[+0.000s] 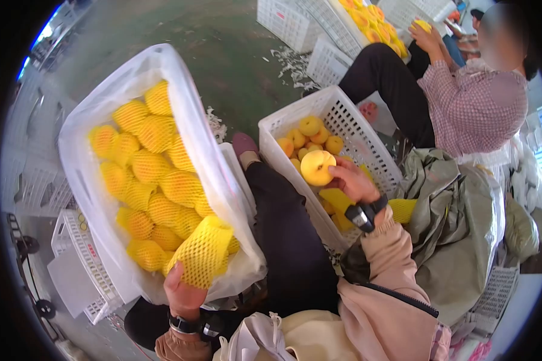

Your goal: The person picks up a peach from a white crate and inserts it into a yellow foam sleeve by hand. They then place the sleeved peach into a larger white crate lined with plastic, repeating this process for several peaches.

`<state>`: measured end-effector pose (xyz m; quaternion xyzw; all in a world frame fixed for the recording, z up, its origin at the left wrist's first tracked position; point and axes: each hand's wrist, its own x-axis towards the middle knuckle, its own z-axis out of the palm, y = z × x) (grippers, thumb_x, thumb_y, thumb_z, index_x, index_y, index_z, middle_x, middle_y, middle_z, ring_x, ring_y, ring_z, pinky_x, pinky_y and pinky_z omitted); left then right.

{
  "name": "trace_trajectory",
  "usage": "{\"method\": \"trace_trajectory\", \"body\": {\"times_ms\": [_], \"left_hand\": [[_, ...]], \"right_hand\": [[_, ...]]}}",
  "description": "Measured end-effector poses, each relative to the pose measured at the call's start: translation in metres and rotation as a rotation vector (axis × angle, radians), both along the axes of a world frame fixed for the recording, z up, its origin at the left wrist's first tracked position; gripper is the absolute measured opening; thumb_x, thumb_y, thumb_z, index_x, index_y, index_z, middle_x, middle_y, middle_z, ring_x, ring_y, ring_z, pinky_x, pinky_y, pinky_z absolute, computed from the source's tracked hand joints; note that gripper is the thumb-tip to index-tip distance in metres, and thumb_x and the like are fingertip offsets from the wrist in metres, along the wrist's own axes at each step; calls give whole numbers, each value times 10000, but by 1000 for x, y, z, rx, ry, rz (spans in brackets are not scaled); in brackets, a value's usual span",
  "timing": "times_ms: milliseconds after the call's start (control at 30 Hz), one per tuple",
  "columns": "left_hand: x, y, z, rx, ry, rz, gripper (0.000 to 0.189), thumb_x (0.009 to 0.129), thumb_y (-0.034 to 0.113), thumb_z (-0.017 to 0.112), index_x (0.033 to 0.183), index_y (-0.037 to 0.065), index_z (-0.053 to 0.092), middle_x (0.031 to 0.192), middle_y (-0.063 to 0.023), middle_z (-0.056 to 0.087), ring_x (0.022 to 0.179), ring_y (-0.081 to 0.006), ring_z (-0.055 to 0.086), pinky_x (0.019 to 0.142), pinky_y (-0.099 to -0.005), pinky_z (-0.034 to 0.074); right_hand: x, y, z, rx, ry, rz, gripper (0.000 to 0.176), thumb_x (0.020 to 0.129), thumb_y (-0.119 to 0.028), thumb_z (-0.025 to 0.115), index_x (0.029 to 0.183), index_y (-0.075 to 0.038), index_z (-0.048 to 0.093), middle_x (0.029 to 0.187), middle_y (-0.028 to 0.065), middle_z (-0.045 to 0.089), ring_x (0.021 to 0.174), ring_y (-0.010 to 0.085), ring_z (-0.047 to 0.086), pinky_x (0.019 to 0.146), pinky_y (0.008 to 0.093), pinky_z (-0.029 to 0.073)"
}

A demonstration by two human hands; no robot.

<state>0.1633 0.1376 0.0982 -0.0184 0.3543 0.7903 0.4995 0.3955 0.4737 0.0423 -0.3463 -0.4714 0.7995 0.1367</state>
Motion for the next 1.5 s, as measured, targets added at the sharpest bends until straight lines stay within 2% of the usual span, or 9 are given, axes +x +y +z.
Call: {"method": "trace_trajectory", "body": {"times_ms": [200,433,667,900,1033,1233,1367,1433,1500], "left_hand": [[16,-5,-13,132,-260,-263,553,942,390,310,1313,-18,354,1326,-151,429,1208,-296,425,1026,-393,314],[26,-30,10,298,-170,-279,646,926,489,260,1361,12,264,1363,-141,354,1243,-294,374,1049,-421,282],[25,-74,14,300,164,-326,687,765,233,664,1319,17,321,1263,-124,449,1157,-252,466,963,-377,403],[21,-114,18,317,92,-247,705,657,145,741,1259,3,403,1180,-86,528,1088,-196,511,930,-333,414],[10,-128,13,412,88,-324,665,659,154,747,1227,-6,440,1148,-96,551,1042,-200,539,904,-334,434],[13,-135,30,360,109,-542,809,598,271,798,1248,-16,413,1193,-100,527,1068,-187,525,909,-328,429],[13,-125,22,442,231,-547,761,638,252,779,1250,-14,412,1187,-91,527,1072,-174,516,917,-318,419],[12,-118,17,258,298,-367,685,691,216,740,1250,-9,414,1177,-88,530,1069,-166,513,918,-313,413],[8,-114,18,186,363,-338,604,743,139,685,1258,-1,402,1161,-81,533,1068,-157,509,912,-299,412]], "right_hand": [[-63,-127,79,470,385,171,502,735,109,596,1173,-59,416,1319,98,365,1183,199,439,936,289,411],[-89,-220,101,1092,306,525,466,640,-47,744,1055,-87,536,1327,202,377,1229,370,382,1000,367,345],[-91,-271,105,1383,290,471,410,690,-182,744,1038,-100,543,1297,194,421,1183,357,413,1013,429,276],[-100,-287,72,-44,265,357,433,857,-112,575,1258,-41,426,1256,80,488,1166,172,453,970,304,355],[-103,-304,71,464,321,656,464,837,-90,608,1266,-39,437,1212,54,533,1082,151,523,912,285,415],[-87,-302,69,-486,276,640,635,714,-88,738,1265,-5,435,1228,89,516,1106,156,501,940,290,400],[-101,-290,78,-361,394,720,638,720,-85,725,1272,-11,416,1228,105,509,1134,175,493,957,307,395],[-110,-294,87,-272,280,140,300,790,12,591,1079,-7,513,1015,89,603,946,170,596,802,253,475],[-115,-291,94,575,205,67,96,843,-1,538,920,-41,498,822,34,588,691,113,565,614,229,461]]}}
